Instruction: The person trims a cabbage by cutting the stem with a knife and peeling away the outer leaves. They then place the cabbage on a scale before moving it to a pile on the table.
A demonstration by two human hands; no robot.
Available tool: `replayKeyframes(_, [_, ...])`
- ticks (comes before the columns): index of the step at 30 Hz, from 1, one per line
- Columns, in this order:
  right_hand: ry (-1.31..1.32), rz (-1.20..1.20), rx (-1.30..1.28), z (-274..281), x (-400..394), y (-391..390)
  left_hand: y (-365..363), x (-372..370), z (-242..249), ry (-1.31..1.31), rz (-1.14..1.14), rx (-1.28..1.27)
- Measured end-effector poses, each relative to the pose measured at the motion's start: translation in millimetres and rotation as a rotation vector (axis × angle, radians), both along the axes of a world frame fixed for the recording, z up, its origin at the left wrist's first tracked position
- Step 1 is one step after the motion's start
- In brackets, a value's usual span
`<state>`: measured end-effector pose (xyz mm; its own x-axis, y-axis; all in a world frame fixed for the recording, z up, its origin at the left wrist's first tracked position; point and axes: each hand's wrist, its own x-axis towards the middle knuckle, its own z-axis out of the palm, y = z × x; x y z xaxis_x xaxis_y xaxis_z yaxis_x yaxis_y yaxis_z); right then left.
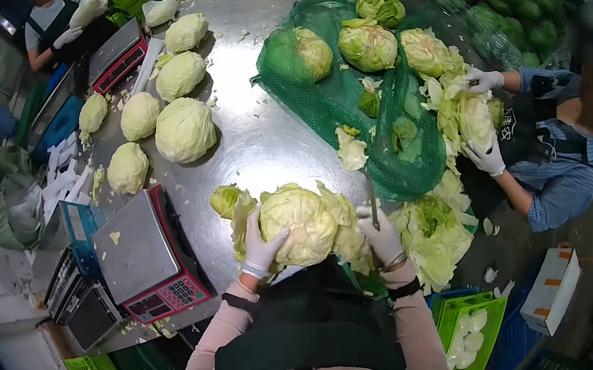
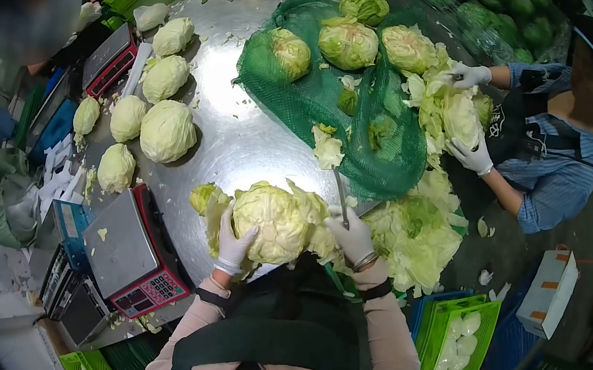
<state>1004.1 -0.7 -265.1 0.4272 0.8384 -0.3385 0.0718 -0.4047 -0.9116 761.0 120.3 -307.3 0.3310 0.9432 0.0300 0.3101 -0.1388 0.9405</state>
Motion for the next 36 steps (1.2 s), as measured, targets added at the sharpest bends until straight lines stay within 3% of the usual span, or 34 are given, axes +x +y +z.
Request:
replayKeyframes(1, [-0.166, -0.059, 0.174, 5, -11, 6, -1, 1, 0, -0.018, 0.005, -0.025])
replayKeyframes(2, [-0.164, -0.063, 0.176, 5, -20, 12, -2, 2, 1, -0.036, 0.006, -0.048])
replayKeyframes(4, [-0.645, 0.129, 0.219, 4, -31, 26, -1, 5, 7, -0.007, -0.053, 0.006])
replayKeyframes(5, [-0.428, 0.135, 0.050, 2, -29, 34, -1, 5, 8, 0.023, -0.100, 0.053])
replayKeyframes(6, [-0.428, 0.138, 0.053, -9, -17, 42, 0, 5, 8, 0.024, -0.096, 0.055])
replayKeyframes(8, [0.226, -0.086, -0.280, -34, 20, 54, 0, 4, 7, -0.028, -0.094, 0.032])
replayKeyframes(9, [0.227, -0.083, -0.279, -34, 35, 53, -1, 3, 8, -0.026, -0.091, 0.034])
replayKeyframes(11, [-0.433, 0.046, -0.266, -33, 56, 50, -4, -1, 11, -0.015, -0.142, 0.092])
replayKeyframes(12, [-0.433, 0.053, -0.264, -14, 51, 53, -4, 0, 19, -0.014, -0.135, 0.092])
replayKeyframes(14, [-0.812, 0.108, 0.258, 24, 32, 49, -13, 2, 33, 0.070, -0.187, 0.055])
replayKeyframes(15, [-0.808, 0.108, 0.249, 30, 20, 49, -15, 2, 31, 0.079, -0.213, 0.065])
replayKeyframes(17, [-0.682, 0.447, 0.438, 39, 5, 56, -16, 4, 33, 0.088, -0.255, 0.104])
replayKeyframes(21, [-0.391, 0.483, 0.207, 9, 4, 78, -15, 0, 25, 0.013, -0.284, 0.096])
replayKeyframes(24, [-0.417, 0.483, 0.186, 0, 7, 91, -15, -1, 24, 0.079, -0.298, 0.160])
replayKeyframes(25, [-0.062, 0.504, -0.071, 1, 15, 94, -15, 0, 25, 0.082, -0.295, 0.161])
replayKeyframes(28, [0.083, 0.556, 0.039, 28, 14, 86, -9, 4, 26, 0.071, -0.278, 0.126])
replayKeyframes(29, [-0.454, 0.620, 0.485, 23, 7, 89, -7, 5, 26, 0.086, -0.290, 0.164])
replayKeyframes(30, [-0.449, 0.622, 0.482, 21, 8, 87, -6, 5, 27, 0.100, -0.309, 0.201])
replayKeyframes(32, [-0.025, 0.560, -0.001, 27, 14, 88, -5, 7, 33, 0.116, -0.334, 0.203])
replayKeyframes(36, [-0.089, 0.350, -0.145, -7, 27, 94, 7, 14, 36, 0.188, -0.389, 0.084])
